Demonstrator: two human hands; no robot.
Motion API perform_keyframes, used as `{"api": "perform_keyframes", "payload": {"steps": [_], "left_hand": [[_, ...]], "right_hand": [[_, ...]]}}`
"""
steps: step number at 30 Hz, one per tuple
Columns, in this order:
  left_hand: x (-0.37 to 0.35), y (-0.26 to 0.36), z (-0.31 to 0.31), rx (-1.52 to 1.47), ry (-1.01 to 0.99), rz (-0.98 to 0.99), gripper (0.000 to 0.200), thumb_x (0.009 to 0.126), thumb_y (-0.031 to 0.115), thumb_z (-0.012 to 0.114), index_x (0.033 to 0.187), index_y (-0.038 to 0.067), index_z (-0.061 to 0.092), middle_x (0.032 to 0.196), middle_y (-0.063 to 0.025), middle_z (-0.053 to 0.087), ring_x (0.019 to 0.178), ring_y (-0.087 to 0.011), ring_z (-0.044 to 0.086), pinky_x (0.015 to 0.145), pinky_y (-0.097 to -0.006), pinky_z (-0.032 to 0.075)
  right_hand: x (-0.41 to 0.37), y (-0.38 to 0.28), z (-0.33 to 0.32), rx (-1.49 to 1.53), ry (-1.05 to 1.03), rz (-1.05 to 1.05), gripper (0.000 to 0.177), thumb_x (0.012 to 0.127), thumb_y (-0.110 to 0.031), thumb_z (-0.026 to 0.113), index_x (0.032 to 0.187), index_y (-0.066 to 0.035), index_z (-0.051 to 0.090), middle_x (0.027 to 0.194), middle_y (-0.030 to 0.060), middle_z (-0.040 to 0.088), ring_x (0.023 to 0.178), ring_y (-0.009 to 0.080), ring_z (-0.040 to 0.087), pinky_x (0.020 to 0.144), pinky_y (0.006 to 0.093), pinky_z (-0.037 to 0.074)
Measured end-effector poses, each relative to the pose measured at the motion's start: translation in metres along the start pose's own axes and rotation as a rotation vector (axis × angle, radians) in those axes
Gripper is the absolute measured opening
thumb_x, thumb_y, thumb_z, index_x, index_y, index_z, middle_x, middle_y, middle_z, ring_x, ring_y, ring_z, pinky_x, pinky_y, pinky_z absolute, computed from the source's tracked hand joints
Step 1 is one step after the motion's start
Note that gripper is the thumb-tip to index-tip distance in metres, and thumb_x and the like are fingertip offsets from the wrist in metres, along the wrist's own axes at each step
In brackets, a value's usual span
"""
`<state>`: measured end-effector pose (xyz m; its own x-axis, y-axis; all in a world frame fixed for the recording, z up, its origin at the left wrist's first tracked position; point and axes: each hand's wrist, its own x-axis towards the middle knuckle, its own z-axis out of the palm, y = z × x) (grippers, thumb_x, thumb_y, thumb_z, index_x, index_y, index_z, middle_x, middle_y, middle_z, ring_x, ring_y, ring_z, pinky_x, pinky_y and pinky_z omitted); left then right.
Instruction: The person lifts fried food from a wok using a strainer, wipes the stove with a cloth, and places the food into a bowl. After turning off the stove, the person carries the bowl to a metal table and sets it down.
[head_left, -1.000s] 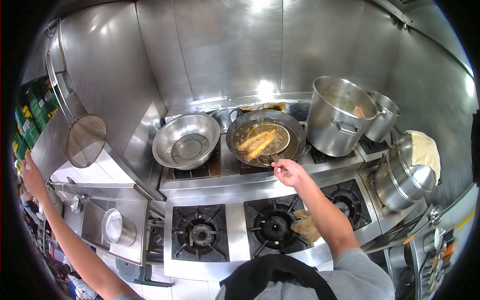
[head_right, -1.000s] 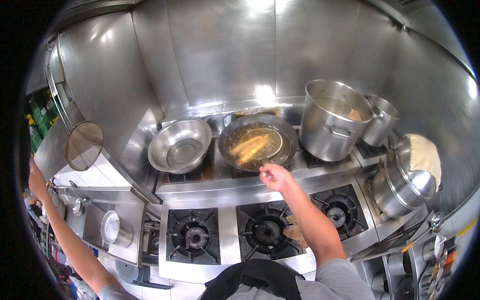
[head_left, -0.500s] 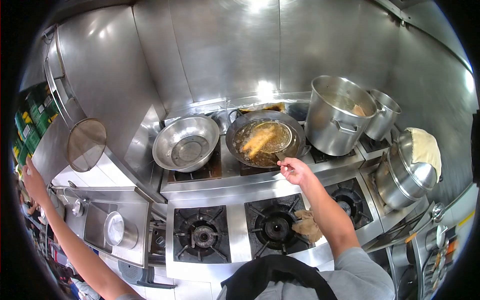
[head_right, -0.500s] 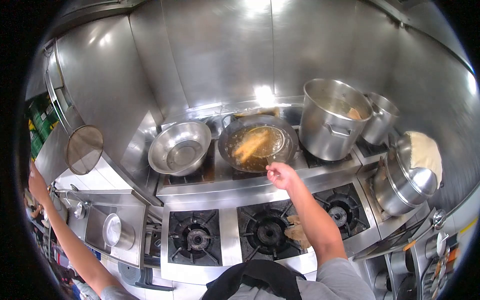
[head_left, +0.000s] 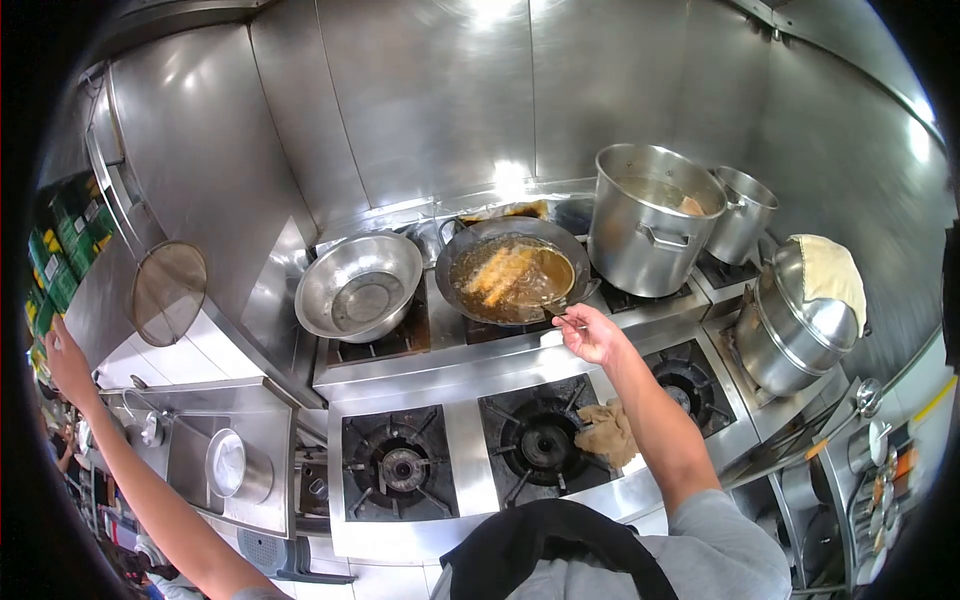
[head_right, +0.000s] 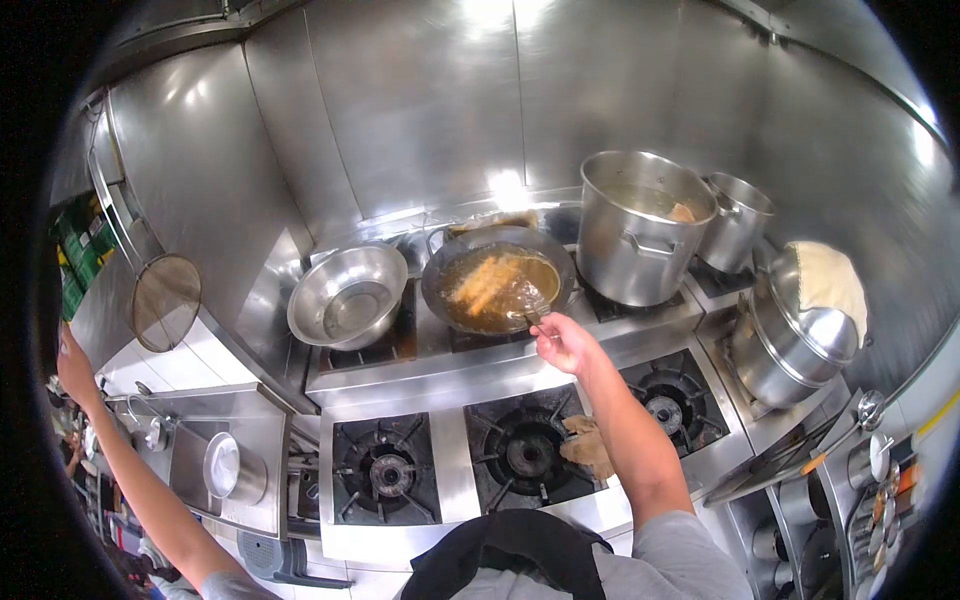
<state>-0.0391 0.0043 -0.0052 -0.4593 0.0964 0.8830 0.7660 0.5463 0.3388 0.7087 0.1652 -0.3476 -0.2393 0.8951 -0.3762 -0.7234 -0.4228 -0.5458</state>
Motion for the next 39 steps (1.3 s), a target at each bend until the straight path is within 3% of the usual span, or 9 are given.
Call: {"api": "perform_keyframes", "payload": {"steps": [6,8,12,14,16,30,32,37,39], "left_hand": [[0.006,-0.014,0.011,-0.026,0.066,0.117,0.055,0.091,0.05,0.033,0.115,0.005,0.053,0.116,-0.0158,0.054,0.109,-0.0373,0.047,0.089,-0.0409,0.037],[0.0,-0.003,0.003,-0.059,0.013,0.043,0.051,0.092,0.046,0.033,0.115,0.005,0.053,0.12,-0.0148,0.052,0.112,-0.0373,0.045,0.09,-0.0413,0.037],[0.014,-0.032,0.027,0.074,0.075,0.24,0.051,0.091,0.047,0.034,0.116,0.006,0.052,0.121,-0.0142,0.052,0.112,-0.0367,0.045,0.09,-0.0412,0.037],[0.019,-0.039,0.034,0.212,0.136,0.252,0.05,0.091,0.047,0.034,0.116,0.007,0.053,0.12,-0.0145,0.052,0.11,-0.0359,0.048,0.088,-0.0406,0.038],[0.016,-0.031,0.027,0.209,0.077,0.181,0.05,0.091,0.046,0.034,0.116,0.007,0.052,0.119,-0.0143,0.053,0.108,-0.0356,0.049,0.087,-0.0406,0.039],[0.008,-0.014,0.013,-0.002,0.025,0.035,0.042,0.093,0.039,0.034,0.119,0.01,0.05,0.118,-0.0129,0.053,0.105,-0.035,0.051,0.086,-0.04,0.04],[0.019,-0.036,0.028,0.272,0.052,0.256,0.037,0.094,0.033,0.033,0.122,0.013,0.047,0.12,-0.0131,0.052,0.108,-0.0351,0.05,0.087,-0.0394,0.04],[0.021,-0.043,0.035,0.37,0.076,0.298,0.034,0.095,0.027,0.032,0.125,0.018,0.045,0.122,-0.0151,0.05,0.114,-0.0341,0.046,0.089,-0.039,0.04],[0.023,-0.048,0.037,0.505,0.12,0.376,0.034,0.095,0.026,0.032,0.125,0.019,0.045,0.121,-0.0159,0.05,0.115,-0.0336,0.045,0.09,-0.0388,0.039]], "right_hand": [[-0.048,0.015,-0.029,0.027,0.043,-0.085,0.043,0.092,-0.041,0.039,0.092,0.0,0.05,0.06,0.0003,0.043,0.047,0.0118,0.043,0.044,0.0284,0.043],[-0.062,0.029,-0.057,-0.051,0.143,-0.13,0.037,0.091,-0.036,0.042,0.094,-0.001,0.054,0.056,-0.0022,0.038,0.045,0.0133,0.039,0.044,0.0292,0.042],[-0.076,0.074,-0.129,-1.527,0.524,-0.167,0.031,0.08,-0.027,0.05,0.098,-0.003,0.054,0.071,0.0168,0.06,0.07,0.0307,0.061,0.058,0.0412,0.048],[-0.08,0.116,-0.19,-1.888,0.444,-0.401,0.03,0.077,-0.026,0.052,0.096,-0.002,0.054,0.083,0.0237,0.06,0.08,0.04,0.059,0.068,0.0465,0.047],[-0.106,0.151,-0.189,-1.962,0.565,-0.294,0.027,0.079,-0.021,0.049,0.099,-0.003,0.049,0.084,0.0243,0.061,0.079,0.0408,0.06,0.07,0.0481,0.047],[-0.104,0.162,-0.194,-1.818,0.637,-0.236,0.028,0.074,-0.021,0.053,0.095,-0.003,0.049,0.083,0.0251,0.06,0.082,0.0414,0.059,0.074,0.0474,0.045],[-0.103,0.162,-0.196,-1.81,0.64,-0.248,0.028,0.074,-0.021,0.054,0.095,-0.003,0.05,0.082,0.025,0.06,0.083,0.041,0.059,0.074,0.0467,0.045],[-0.097,0.127,-0.141,-1.632,0.541,-0.397,0.037,0.082,-0.03,0.053,0.103,0.001,0.053,0.083,0.0222,0.062,0.079,0.0345,0.062,0.068,0.0424,0.049],[-0.055,0.086,-0.128,-1.315,0.412,-0.033,0.045,0.085,-0.036,0.052,0.108,0.002,0.052,0.074,0.0128,0.056,0.066,0.0254,0.057,0.061,0.0393,0.049]]}}
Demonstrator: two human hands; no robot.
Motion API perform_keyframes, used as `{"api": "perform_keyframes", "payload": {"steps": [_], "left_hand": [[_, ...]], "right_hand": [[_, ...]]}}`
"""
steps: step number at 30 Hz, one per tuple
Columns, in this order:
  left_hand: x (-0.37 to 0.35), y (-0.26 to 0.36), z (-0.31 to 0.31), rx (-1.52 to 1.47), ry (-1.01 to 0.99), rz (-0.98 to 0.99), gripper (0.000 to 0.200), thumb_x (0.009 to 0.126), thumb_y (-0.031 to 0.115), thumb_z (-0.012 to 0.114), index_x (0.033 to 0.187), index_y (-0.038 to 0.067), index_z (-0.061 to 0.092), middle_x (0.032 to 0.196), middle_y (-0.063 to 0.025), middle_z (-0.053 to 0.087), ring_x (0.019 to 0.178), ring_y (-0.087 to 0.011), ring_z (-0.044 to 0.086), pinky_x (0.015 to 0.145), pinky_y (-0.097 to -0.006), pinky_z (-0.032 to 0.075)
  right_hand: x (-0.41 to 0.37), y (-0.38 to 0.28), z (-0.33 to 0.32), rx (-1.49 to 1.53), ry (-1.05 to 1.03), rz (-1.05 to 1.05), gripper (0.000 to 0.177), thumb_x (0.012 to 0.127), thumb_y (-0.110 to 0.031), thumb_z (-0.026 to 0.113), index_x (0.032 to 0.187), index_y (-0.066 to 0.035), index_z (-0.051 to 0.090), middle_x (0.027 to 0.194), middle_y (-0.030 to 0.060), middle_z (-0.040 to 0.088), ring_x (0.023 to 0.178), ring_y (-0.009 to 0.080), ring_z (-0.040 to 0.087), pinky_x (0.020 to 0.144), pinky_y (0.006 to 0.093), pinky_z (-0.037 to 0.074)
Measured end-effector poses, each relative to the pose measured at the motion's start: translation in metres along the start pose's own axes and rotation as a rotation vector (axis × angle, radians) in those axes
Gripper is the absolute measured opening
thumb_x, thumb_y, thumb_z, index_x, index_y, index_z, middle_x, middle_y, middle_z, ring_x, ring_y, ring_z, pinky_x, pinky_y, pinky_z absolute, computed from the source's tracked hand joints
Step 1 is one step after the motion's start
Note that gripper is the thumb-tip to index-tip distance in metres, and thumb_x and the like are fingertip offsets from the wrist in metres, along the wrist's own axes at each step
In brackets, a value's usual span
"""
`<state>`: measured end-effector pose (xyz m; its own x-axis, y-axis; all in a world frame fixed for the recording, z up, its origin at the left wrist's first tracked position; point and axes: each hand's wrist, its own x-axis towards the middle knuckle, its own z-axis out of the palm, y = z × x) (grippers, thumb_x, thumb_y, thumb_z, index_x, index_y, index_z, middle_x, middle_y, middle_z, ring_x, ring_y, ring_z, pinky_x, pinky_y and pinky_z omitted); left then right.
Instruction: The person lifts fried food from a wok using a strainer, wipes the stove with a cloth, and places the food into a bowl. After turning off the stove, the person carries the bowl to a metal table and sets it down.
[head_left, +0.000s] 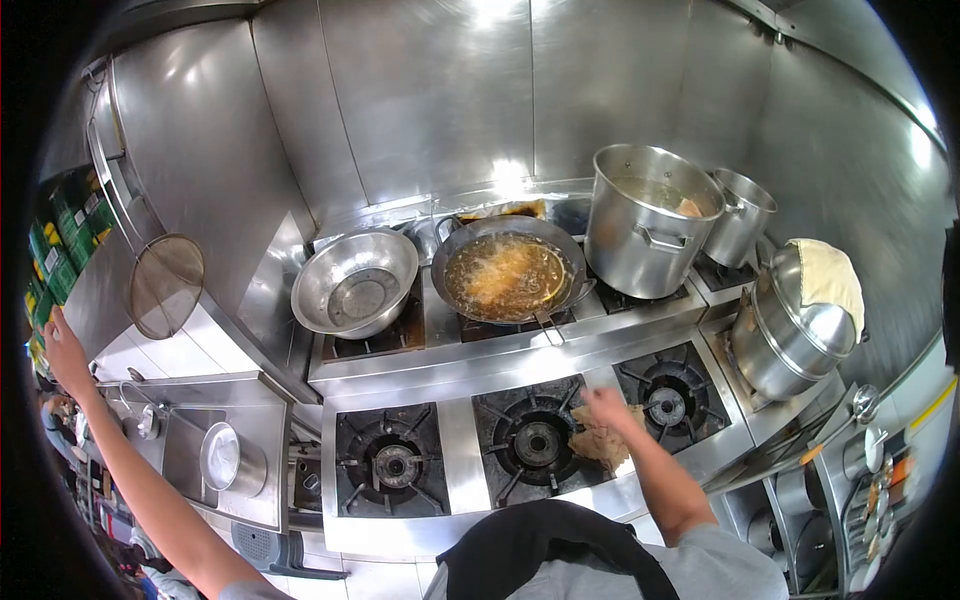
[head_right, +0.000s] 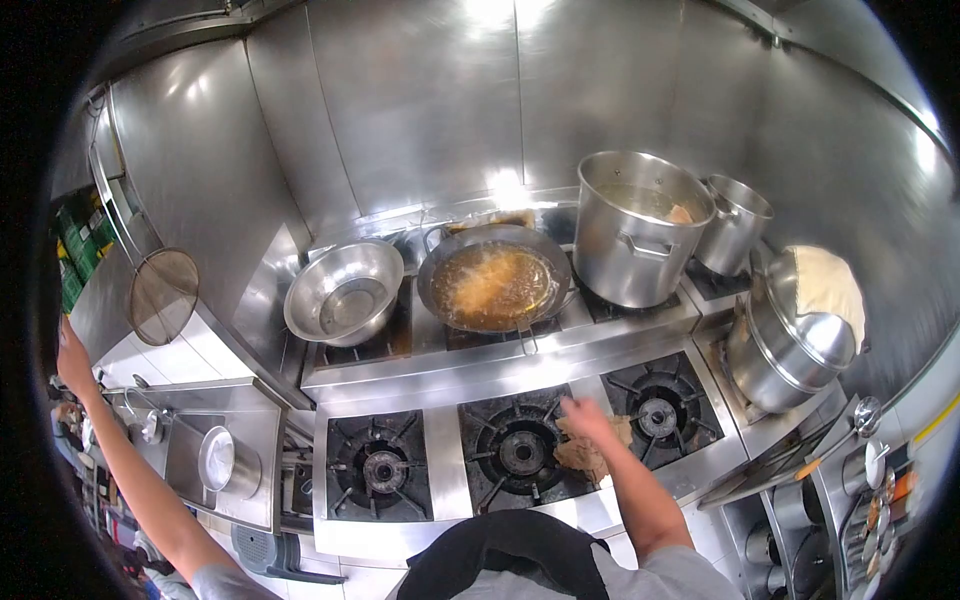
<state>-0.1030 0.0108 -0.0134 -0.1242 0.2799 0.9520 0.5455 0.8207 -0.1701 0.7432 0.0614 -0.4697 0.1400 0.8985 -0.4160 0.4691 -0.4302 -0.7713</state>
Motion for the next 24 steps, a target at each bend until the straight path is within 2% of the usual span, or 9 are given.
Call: {"api": "perform_keyframes", "payload": {"steps": [2,4,7,9,12,14,18,20,24], "left_hand": [[0.0,0.002,-0.003,-0.176,-0.069,-0.09,0.04,0.093,0.036,0.035,0.124,0.014,0.048,0.123,-0.018,0.049,0.118,-0.0331,0.043,0.092,-0.0392,0.037],[0.0,0.011,-0.019,-0.245,-0.081,-0.189,0.047,0.091,0.043,0.036,0.122,0.01,0.049,0.124,-0.0183,0.049,0.118,-0.0336,0.042,0.093,-0.0395,0.036],[0.0,0.024,-0.047,-0.455,-0.071,-0.347,0.063,0.086,0.056,0.037,0.118,0.004,0.052,0.127,-0.0188,0.046,0.118,-0.0346,0.043,0.094,-0.0399,0.035],[0.003,0.026,-0.051,-0.597,-0.044,-0.402,0.07,0.083,0.061,0.037,0.116,0.001,0.053,0.128,-0.0189,0.045,0.117,-0.0352,0.043,0.095,-0.0399,0.034],[0.001,0.02,-0.038,-0.512,-0.061,-0.421,0.056,0.088,0.051,0.037,0.12,0.007,0.051,0.126,-0.0183,0.047,0.115,-0.035,0.045,0.093,-0.04,0.036],[-0.001,0.012,-0.026,-0.41,-0.069,-0.227,0.043,0.092,0.04,0.035,0.122,0.013,0.048,0.125,-0.0165,0.049,0.111,-0.0345,0.048,0.09,-0.0399,0.038],[-0.003,0.012,-0.023,-0.404,-0.016,-0.235,0.036,0.094,0.033,0.033,0.124,0.017,0.046,0.122,-0.014,0.05,0.108,-0.0341,0.049,0.087,-0.0395,0.04],[-0.002,0.005,-0.015,-0.056,0.029,0.004,0.038,0.094,0.036,0.032,0.123,0.016,0.047,0.122,-0.0126,0.05,0.108,-0.0344,0.049,0.087,-0.0387,0.04],[-0.004,0.009,-0.015,-0.228,-0.032,-0.145,0.038,0.094,0.036,0.032,0.123,0.016,0.047,0.121,-0.0124,0.051,0.108,-0.034,0.049,0.087,-0.0384,0.04]], "right_hand": [[0.008,-0.054,-0.015,0.674,0.002,0.045,0.046,0.086,-0.041,0.051,0.107,0.0,0.053,0.074,0.0048,0.044,0.061,0.0173,0.046,0.057,0.0361,0.05],[0.002,-0.108,-0.025,0.909,-0.108,-0.012,0.04,0.085,-0.037,0.055,0.104,-0.002,0.052,0.077,0.0019,0.039,0.06,0.0158,0.04,0.058,0.0363,0.051],[0.022,-0.145,-0.014,0.981,-0.354,-0.062,0.028,0.083,-0.024,0.059,0.096,-0.001,0.051,0.082,0.0033,0.042,0.065,0.0143,0.043,0.058,0.0352,0.051],[0.037,-0.156,0.003,1.033,-0.348,-0.033,0.019,0.081,-0.015,0.059,0.091,-0.001,0.049,0.081,0.0046,0.043,0.064,0.015,0.043,0.057,0.0341,0.051],[0.055,-0.164,0.022,1.133,-0.296,0.048,0.007,0.077,0.0,0.054,0.082,0.0,0.048,0.075,0.0063,0.044,0.058,0.0149,0.043,0.053,0.0295,0.048],[0.066,-0.166,0.025,1.243,-0.277,0.182,0.008,0.073,0.008,0.045,0.08,0.004,0.046,0.073,0.0101,0.045,0.051,0.014,0.041,0.043,0.0243,0.04],[0.072,-0.159,0.017,1.157,-0.271,0.134,0.008,0.075,0.009,0.045,0.079,0.003,0.042,0.073,0.0112,0.043,0.05,0.0149,0.04,0.041,0.0252,0.039],[0.074,-0.154,0.005,1.153,-0.328,0.167,0.009,0.074,0.01,0.045,0.082,0.005,0.042,0.075,0.0121,0.044,0.049,0.0142,0.038,0.039,0.0236,0.034],[0.053,-0.152,-0.014,1.104,-0.339,0.172,0.01,0.075,0.01,0.046,0.084,0.006,0.043,0.077,0.0124,0.044,0.05,0.014,0.039,0.039,0.0231,0.032]]}}
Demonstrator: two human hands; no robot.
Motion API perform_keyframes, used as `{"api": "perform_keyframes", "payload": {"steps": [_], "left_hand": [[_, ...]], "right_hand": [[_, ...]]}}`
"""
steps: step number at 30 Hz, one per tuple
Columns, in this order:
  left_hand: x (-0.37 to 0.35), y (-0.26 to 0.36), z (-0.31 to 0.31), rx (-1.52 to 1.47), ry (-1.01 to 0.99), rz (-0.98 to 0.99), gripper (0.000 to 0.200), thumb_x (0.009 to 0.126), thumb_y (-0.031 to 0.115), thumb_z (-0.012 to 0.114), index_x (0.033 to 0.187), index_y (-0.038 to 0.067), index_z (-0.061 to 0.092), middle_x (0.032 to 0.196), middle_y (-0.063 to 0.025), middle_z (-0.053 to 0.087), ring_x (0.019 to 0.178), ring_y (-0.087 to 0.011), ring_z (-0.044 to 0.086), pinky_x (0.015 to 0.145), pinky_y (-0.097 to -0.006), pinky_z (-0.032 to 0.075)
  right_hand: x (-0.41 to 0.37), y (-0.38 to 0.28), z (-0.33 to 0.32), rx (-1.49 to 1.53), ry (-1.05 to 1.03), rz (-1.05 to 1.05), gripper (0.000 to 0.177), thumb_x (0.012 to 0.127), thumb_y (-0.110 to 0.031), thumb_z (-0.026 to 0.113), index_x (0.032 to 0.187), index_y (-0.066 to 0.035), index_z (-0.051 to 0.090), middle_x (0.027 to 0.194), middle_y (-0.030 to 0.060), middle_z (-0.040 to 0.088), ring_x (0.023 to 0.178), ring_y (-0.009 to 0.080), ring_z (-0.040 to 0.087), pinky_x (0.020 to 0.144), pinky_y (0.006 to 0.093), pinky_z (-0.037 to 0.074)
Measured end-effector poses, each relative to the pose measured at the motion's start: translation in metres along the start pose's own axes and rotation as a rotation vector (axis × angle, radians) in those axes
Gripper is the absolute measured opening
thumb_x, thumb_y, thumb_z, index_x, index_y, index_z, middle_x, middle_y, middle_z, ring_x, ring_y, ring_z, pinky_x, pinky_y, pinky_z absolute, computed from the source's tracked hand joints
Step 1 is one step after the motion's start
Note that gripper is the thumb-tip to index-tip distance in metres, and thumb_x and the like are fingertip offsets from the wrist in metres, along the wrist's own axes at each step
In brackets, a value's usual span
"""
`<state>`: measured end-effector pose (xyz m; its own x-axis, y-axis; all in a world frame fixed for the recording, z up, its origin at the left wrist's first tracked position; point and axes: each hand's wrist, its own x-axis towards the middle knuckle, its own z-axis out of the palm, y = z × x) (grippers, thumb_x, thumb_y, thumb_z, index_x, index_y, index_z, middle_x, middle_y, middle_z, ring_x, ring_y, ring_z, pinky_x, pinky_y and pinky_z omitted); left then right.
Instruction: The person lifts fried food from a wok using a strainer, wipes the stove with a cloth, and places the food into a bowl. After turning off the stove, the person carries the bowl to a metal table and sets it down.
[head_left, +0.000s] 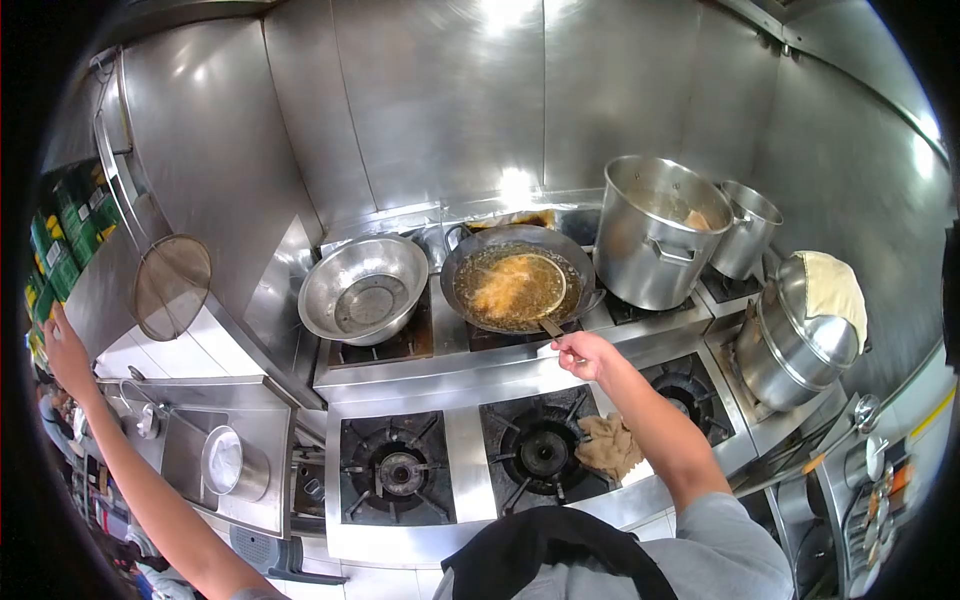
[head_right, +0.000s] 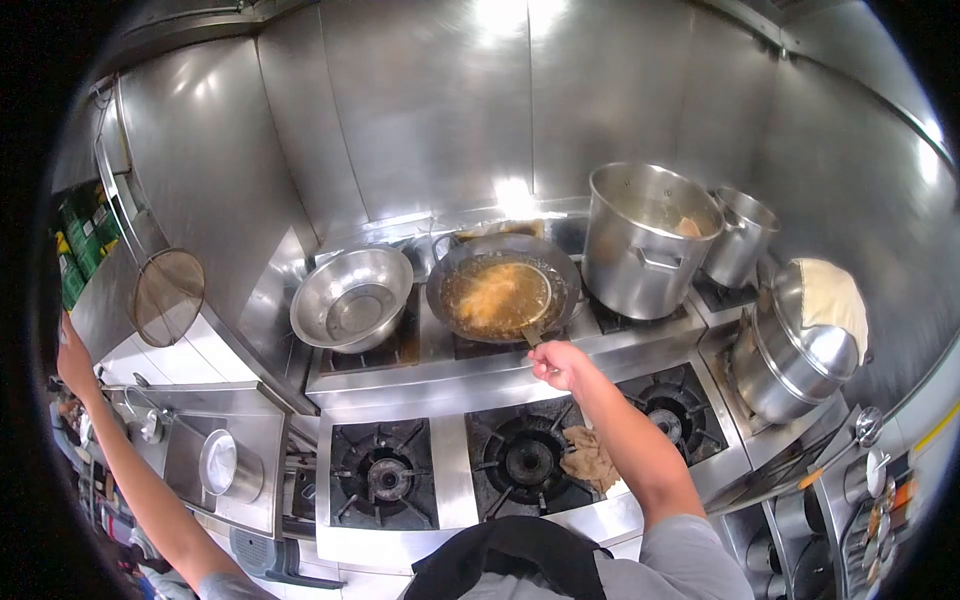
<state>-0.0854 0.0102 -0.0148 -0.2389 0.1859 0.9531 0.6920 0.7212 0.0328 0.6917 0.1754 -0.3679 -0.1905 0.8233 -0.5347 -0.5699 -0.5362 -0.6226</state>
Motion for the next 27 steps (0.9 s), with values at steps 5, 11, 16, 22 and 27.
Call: {"api": "perform_keyframes", "payload": {"steps": [5,11,16,22,27], "left_hand": [[-0.001,0.002,-0.003,-0.11,-0.016,-0.039,0.042,0.093,0.04,0.033,0.121,0.013,0.049,0.121,-0.0123,0.052,0.108,-0.0339,0.049,0.086,-0.0387,0.039],[0.001,0.005,-0.008,-0.141,-0.009,-0.112,0.054,0.089,0.05,0.035,0.116,0.006,0.052,0.119,-0.0132,0.053,0.109,-0.0346,0.049,0.088,-0.0395,0.037],[-0.001,0.015,-0.016,-0.223,0.02,-0.155,0.055,0.089,0.05,0.035,0.118,0.006,0.051,0.119,-0.0141,0.053,0.108,-0.0347,0.049,0.088,-0.039,0.037],[-0.003,0.018,-0.026,-0.216,-0.018,-0.161,0.058,0.088,0.052,0.037,0.115,0.003,0.053,0.114,-0.0165,0.055,0.107,-0.0352,0.049,0.088,-0.0385,0.037],[-0.004,0.016,-0.022,-0.25,0.096,-0.034,0.056,0.088,0.051,0.04,0.112,0.003,0.055,0.111,-0.0187,0.056,0.105,-0.0359,0.05,0.086,-0.0394,0.039]], "right_hand": [[-0.02,-0.006,-0.007,-0.079,0.031,-0.034,0.006,0.076,0.008,0.047,0.081,0.006,0.047,0.066,0.0072,0.043,0.046,0.0116,0.037,0.038,0.0215,0.032],[-0.019,-0.009,-0.017,-0.067,0.041,-0.058,0.005,0.075,0.008,0.05,0.079,0.006,0.048,0.062,0.0065,0.042,0.048,0.0131,0.038,0.039,0.0227,0.032],[-0.009,-0.007,-0.012,-0.026,-0.013,-0.051,0.007,0.074,0.009,0.05,0.08,0.006,0.047,0.063,0.007,0.043,0.049,0.0143,0.039,0.039,0.0229,0.033],[0.002,-0.004,0.014,0.045,-0.001,-0.057,0.01,0.074,0.009,0.048,0.083,0.008,0.045,0.068,0.0102,0.044,0.049,0.0147,0.04,0.039,0.0234,0.033],[0.017,-0.004,0.027,0.065,-0.048,-0.025,0.012,0.075,0.006,0.047,0.087,0.006,0.045,0.065,0.0084,0.044,0.047,0.0131,0.04,0.037,0.0218,0.032]]}}
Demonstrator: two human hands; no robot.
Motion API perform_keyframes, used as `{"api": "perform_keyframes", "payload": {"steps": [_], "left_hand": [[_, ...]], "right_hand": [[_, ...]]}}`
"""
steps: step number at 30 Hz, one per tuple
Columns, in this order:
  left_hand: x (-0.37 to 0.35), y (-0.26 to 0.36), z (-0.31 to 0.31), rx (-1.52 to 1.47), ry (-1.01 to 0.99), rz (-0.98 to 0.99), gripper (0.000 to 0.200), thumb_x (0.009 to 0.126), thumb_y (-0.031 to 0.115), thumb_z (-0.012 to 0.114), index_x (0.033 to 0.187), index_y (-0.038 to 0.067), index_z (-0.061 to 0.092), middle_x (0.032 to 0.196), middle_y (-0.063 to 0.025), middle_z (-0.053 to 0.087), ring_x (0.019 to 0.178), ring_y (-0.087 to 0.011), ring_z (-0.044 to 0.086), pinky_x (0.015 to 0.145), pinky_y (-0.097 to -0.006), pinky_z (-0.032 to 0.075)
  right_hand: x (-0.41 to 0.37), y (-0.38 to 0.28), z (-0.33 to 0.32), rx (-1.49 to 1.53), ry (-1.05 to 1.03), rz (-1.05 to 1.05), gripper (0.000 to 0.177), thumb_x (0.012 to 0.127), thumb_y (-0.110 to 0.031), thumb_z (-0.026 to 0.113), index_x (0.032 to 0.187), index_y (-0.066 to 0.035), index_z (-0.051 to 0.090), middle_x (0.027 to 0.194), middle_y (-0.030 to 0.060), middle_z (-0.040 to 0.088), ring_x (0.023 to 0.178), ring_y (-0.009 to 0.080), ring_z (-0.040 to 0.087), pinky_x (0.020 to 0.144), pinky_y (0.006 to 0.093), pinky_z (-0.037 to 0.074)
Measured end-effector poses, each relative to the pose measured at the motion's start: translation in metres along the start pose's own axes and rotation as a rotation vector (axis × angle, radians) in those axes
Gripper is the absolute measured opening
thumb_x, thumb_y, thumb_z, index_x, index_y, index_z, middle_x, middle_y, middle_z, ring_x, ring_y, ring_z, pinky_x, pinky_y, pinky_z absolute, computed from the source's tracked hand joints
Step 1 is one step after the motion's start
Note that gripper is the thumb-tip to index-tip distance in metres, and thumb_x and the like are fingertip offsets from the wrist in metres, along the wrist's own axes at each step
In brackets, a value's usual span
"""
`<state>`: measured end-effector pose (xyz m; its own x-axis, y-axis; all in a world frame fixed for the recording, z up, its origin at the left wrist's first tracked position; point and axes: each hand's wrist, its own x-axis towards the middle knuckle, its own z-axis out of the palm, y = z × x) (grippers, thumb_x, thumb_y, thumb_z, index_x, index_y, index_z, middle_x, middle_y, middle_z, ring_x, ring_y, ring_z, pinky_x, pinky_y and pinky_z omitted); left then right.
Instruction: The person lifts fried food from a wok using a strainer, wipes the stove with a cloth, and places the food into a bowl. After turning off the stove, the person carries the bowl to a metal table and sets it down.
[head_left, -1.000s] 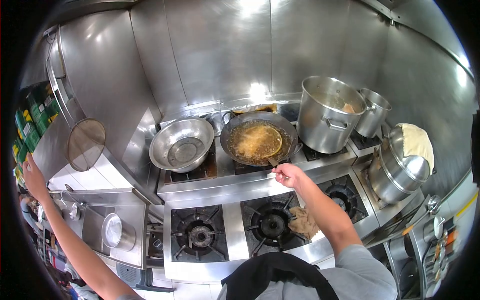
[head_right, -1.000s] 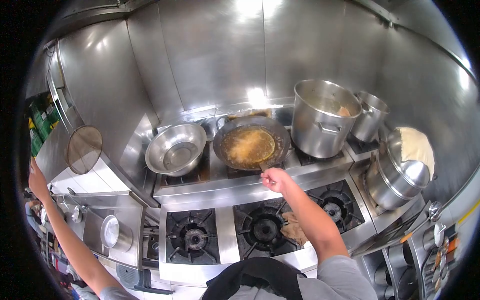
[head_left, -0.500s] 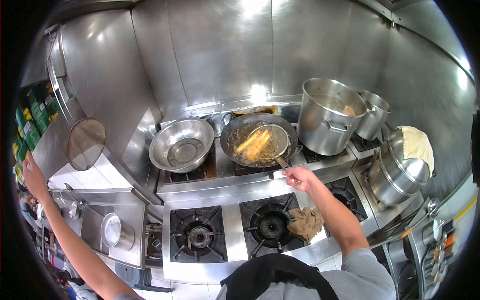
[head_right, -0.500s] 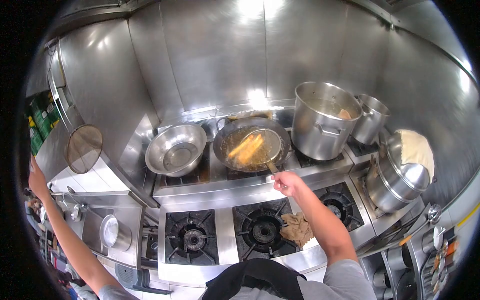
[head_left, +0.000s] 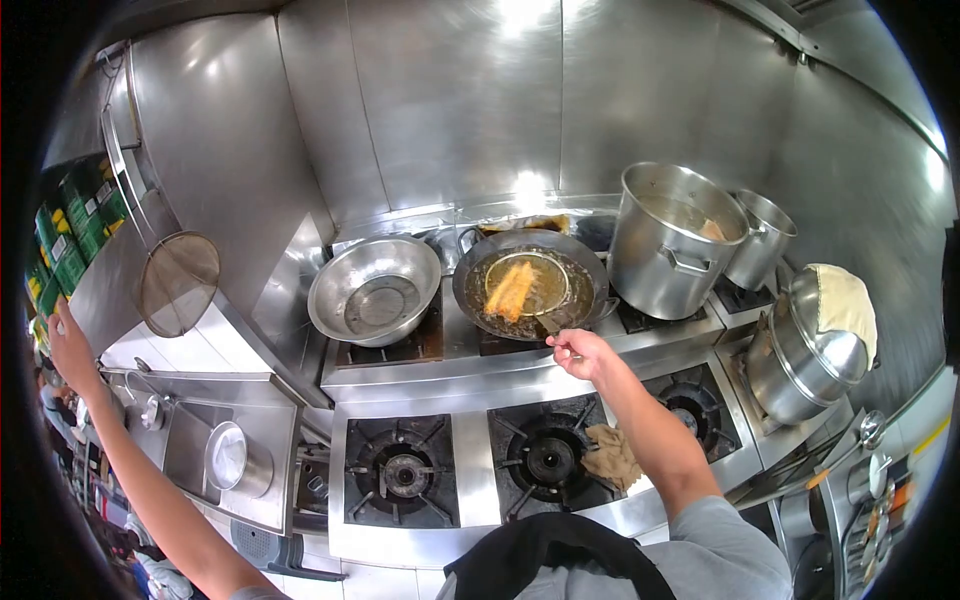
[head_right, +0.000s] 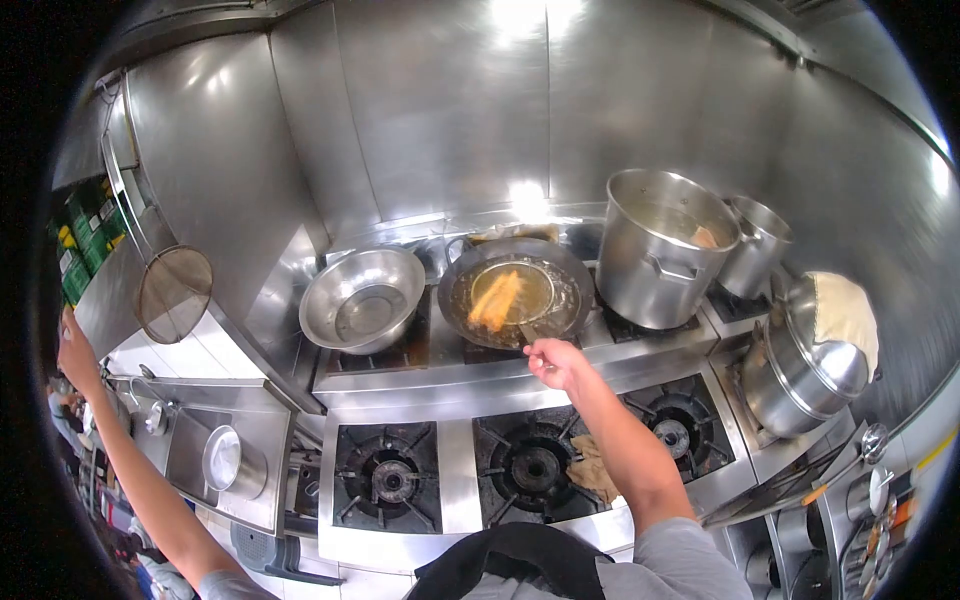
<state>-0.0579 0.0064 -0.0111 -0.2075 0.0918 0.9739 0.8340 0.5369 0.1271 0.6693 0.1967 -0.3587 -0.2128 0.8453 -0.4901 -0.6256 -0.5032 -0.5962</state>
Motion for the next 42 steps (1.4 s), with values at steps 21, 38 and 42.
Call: {"api": "perform_keyframes", "payload": {"steps": [21,38,42], "left_hand": [[0.013,-0.095,0.066,0.195,0.016,0.167,0.039,0.095,0.036,0.026,0.126,0.02,0.045,0.125,-0.0147,0.049,0.107,-0.035,0.05,0.087,-0.0384,0.04],[0.006,-0.049,0.033,-0.058,-0.02,-0.061,0.065,0.086,0.057,0.035,0.12,0.004,0.051,0.116,-0.0196,0.055,0.109,-0.0362,0.049,0.09,-0.0404,0.036],[0.006,-0.048,0.038,-0.051,0.011,-0.113,0.064,0.086,0.057,0.036,0.119,0.005,0.052,0.115,-0.0192,0.055,0.109,-0.0361,0.049,0.091,-0.04,0.036]], "right_hand": [[-0.026,-0.026,-0.04,-0.171,0.021,0.014,0.005,0.077,0.004,0.049,0.082,0.004,0.049,0.06,0.0053,0.044,0.045,0.0115,0.037,0.041,0.0225,0.034],[-0.019,-0.006,-0.021,-0.121,0.062,-0.053,0.006,0.076,0.006,0.05,0.081,0.007,0.047,0.064,0.0089,0.043,0.049,0.0154,0.04,0.04,0.025,0.033],[-0.014,-0.003,-0.01,-0.06,0.012,-0.041,0.007,0.076,0.005,0.047,0.083,0.008,0.047,0.067,0.0094,0.044,0.051,0.0145,0.041,0.041,0.0237,0.036]]}}
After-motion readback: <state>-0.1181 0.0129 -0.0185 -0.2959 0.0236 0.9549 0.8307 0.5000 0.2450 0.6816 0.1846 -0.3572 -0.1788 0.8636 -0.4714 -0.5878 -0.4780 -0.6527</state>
